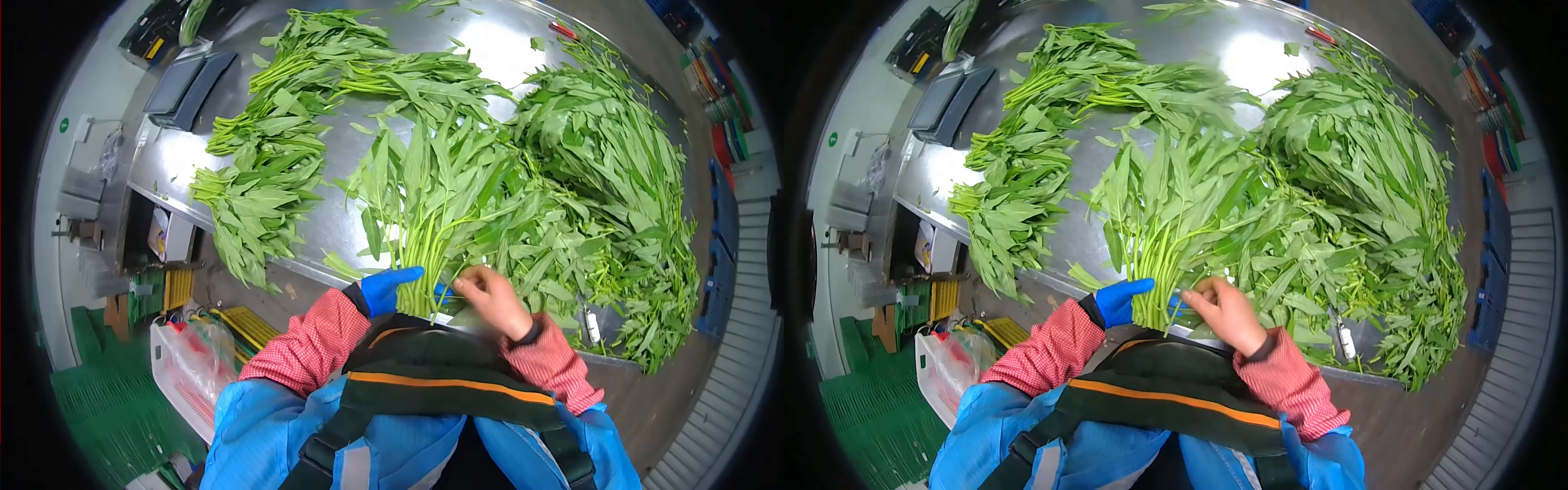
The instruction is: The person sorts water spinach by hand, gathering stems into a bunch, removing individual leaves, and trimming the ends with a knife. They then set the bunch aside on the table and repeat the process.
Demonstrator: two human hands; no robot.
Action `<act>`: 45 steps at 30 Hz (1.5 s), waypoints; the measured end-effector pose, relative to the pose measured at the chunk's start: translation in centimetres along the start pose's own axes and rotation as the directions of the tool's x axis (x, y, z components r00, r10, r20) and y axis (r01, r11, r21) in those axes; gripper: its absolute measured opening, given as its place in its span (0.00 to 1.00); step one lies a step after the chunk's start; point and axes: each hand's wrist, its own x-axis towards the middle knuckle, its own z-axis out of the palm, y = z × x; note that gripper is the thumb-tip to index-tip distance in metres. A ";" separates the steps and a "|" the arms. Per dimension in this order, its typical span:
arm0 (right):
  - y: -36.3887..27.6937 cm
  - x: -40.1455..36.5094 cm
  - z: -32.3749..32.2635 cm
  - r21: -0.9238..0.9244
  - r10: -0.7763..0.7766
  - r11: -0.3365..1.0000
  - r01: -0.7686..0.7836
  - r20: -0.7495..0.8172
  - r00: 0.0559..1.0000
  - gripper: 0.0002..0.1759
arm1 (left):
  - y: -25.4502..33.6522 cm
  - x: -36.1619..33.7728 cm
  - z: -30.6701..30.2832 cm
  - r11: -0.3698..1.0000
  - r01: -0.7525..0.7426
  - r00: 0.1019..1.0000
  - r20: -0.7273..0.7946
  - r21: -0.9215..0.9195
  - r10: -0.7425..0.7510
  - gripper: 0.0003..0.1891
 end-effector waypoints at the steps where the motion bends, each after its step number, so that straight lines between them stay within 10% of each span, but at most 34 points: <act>1: 0.3 0.2 1.1 0.309 0.158 0.936 -0.169 0.061 0.986 0.24 | 0.1 0.5 0.2 0.995 0.023 1.000 0.008 0.097 -0.024 0.28; 2: 0.1 0.5 2.3 0.574 0.280 0.753 -0.322 0.163 0.946 0.24 | 0.4 0.8 1.1 0.980 0.044 0.999 0.015 0.195 -0.047 0.27; 5: 0.4 1.6 4.6 0.437 0.087 0.896 -0.080 0.003 0.996 0.23 | 0.8 -0.1 3.9 0.966 0.024 0.988 -0.151 0.258 0.015 0.27; 10: 0.7 0.9 1.9 0.935 0.123 0.270 -0.232 0.205 0.971 0.22 | 1.4 -2.3 2.7 0.998 -0.033 0.998 -0.054 -0.055 0.030 0.29; 12: 1.1 0.6 2.5 0.929 0.121 0.237 -0.285 0.263 0.957 0.25 | 0.4 -2.1 1.6 0.993 -0.004 0.993 -0.121 -0.118 -0.010 0.28; 21: -0.1 1.5 5.7 0.655 0.180 0.738 -0.160 0.037 0.983 0.12 | -2.4 0.0 1.2 0.910 -0.029 0.952 -0.266 0.414 0.151 0.21; 30: -2.4 0.1 -0.8 0.579 0.160 0.797 -0.171 0.071 0.985 0.05 | 0.9 -2.3 5.9 0.979 -0.111 0.921 -0.352 0.169 0.165 0.13; 34: -6.1 -1.6 -9.0 0.363 -0.082 0.901 0.240 -0.400 0.913 0.05 | 5.6 -4.2 4.1 0.796 -0.401 0.745 -0.345 0.452 0.571 0.15; 37: -8.4 -1.1 -10.0 0.409 -0.149 0.817 0.406 -0.530 0.835 0.07 | 5.9 -3.7 5.2 0.783 -0.398 0.729 -0.354 0.478 0.586 0.16; 41: -5.6 2.4 -1.4 0.629 -0.027 0.757 0.176 -0.239 0.971 0.07 | 1.9 -1.3 6.2 0.818 -0.295 0.832 -0.287 0.494 0.474 0.20; 45: -1.5 3.2 4.8 0.288 -0.132 0.945 0.154 -0.096 0.987 0.21 | -1.8 -0.3 1.9 0.929 -0.232 0.902 -0.294 0.288 0.316 0.25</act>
